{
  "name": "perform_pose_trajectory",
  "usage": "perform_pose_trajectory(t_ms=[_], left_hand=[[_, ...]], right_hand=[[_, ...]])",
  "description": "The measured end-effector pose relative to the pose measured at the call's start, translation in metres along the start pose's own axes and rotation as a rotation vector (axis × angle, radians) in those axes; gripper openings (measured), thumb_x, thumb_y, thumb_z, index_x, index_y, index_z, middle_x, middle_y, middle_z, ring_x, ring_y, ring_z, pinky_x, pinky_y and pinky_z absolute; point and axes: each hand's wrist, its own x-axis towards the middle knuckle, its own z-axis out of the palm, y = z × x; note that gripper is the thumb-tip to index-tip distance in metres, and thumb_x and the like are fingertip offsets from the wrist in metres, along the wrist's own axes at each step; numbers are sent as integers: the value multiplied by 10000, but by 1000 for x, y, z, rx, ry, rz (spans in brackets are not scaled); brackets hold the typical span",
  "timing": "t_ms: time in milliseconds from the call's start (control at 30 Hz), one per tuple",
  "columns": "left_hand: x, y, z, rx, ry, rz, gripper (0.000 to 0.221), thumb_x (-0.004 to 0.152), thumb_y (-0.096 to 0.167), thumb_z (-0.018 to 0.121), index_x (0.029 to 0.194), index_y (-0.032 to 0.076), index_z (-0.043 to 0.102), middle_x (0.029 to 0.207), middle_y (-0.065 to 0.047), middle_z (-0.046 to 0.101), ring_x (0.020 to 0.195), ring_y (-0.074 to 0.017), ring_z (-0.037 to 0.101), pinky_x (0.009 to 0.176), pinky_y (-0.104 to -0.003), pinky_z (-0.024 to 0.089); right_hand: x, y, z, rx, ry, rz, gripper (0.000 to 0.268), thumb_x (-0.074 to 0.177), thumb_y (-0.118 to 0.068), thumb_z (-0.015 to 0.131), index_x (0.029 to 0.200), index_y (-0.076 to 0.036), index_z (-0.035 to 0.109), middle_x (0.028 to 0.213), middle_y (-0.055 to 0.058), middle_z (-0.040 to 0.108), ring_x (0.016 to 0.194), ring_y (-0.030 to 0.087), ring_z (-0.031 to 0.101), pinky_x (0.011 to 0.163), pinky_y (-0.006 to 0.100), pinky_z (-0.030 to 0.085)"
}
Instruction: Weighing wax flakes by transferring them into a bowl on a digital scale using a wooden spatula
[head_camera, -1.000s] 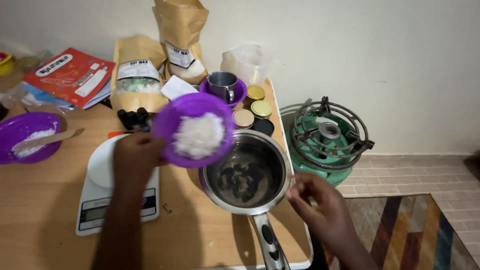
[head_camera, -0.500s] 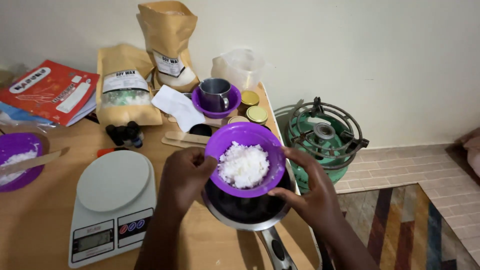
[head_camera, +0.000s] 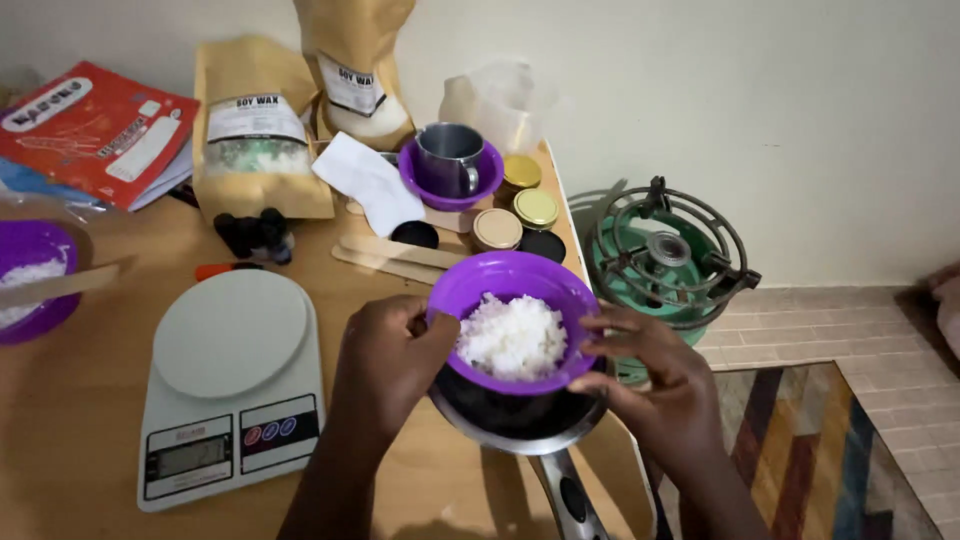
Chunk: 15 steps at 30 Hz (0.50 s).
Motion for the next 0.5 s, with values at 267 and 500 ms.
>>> perform_pose_trajectory(t_ms=[267,500], left_hand=[[0,-7,11,197,31,51,399,823,284,569,523,108,374,511,-54,310,505,-131,335,511,-379,264],[6,-15,25,365,40,160,221,851,282,514,766,113,628,720,-119,650,670,-341,596,589,-475,409]], right_hand=[[-12,4,3,112,-30,70,278,631,-151,814,896,-99,747,1107,65,690,1105,211,638,916,355,542],[-14,12,5,-86,10,-81,249,653,-198,804,871,-103,730,1088,69,682,1085,226,635,919,361,517]])
